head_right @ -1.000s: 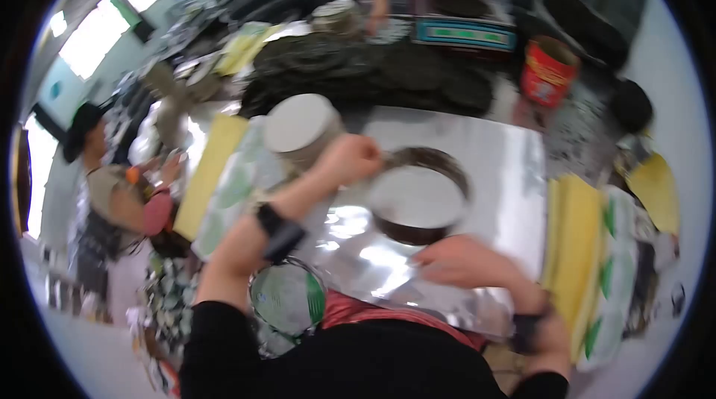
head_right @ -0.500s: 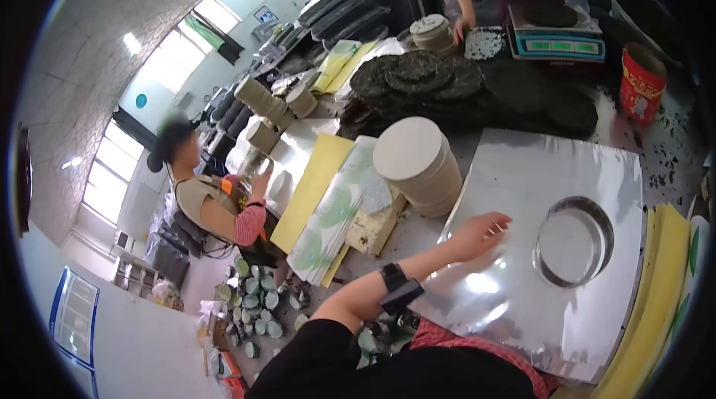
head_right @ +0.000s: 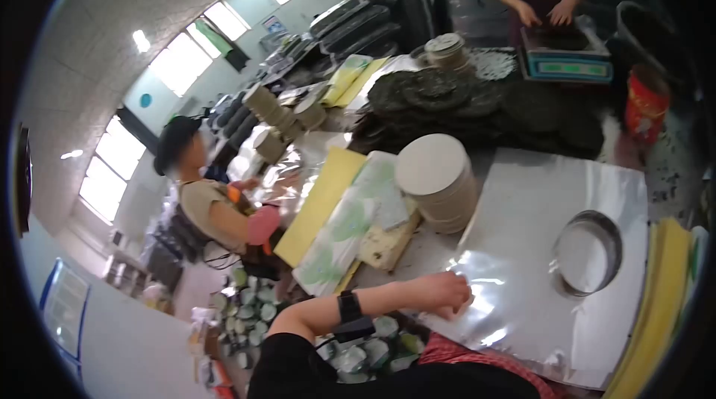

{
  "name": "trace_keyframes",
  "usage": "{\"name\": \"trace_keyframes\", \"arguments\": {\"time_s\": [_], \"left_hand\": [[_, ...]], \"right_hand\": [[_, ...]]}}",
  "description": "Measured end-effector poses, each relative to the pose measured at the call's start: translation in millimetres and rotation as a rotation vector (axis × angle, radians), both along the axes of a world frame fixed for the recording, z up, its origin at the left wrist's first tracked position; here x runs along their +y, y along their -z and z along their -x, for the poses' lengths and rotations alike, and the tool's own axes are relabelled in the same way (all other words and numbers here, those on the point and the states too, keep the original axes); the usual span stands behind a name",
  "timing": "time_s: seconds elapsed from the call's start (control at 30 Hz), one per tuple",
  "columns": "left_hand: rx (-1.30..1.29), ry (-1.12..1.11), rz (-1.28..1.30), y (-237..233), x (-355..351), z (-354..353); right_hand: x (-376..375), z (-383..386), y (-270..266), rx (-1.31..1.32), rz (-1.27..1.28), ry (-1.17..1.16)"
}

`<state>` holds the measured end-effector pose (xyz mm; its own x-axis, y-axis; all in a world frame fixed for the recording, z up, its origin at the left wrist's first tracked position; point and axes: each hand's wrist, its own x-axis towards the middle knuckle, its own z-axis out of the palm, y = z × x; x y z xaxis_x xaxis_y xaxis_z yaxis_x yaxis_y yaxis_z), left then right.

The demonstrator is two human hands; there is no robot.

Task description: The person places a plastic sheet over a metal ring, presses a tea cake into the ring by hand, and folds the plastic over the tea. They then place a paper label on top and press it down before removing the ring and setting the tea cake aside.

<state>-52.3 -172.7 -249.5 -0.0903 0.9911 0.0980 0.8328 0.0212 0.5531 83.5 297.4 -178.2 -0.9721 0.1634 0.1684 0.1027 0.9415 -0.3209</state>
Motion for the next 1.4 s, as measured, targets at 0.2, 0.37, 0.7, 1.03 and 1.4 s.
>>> {"name": "trace_keyframes", "arguments": {"time_s": [0.2,0.37,0.7,1.03,1.4], "left_hand": [[-0.2,-0.163,-0.077,74.1,-8.6,-10.4],[-0.191,-0.113,-0.083,60.8,0.4,-1.7],[-0.08,-0.077,0.034,97.4,-13.0,-6.8],[-0.259,-0.124,0.125,47.3,-5.4,-15.4],[-0.551,-0.557,0.014,-138.2,92.9,34.9]], "right_hand": [[23.4,16.3,73.5,0.078,0.453,0.355],[27.2,46.5,219.7,0.204,0.674,0.322],[18.8,57.9,226.7,0.159,0.769,0.208],[-38.8,10.1,62.0,0.303,1.328,0.238],[-140.5,6.8,139.3,0.266,1.072,0.002]]}}
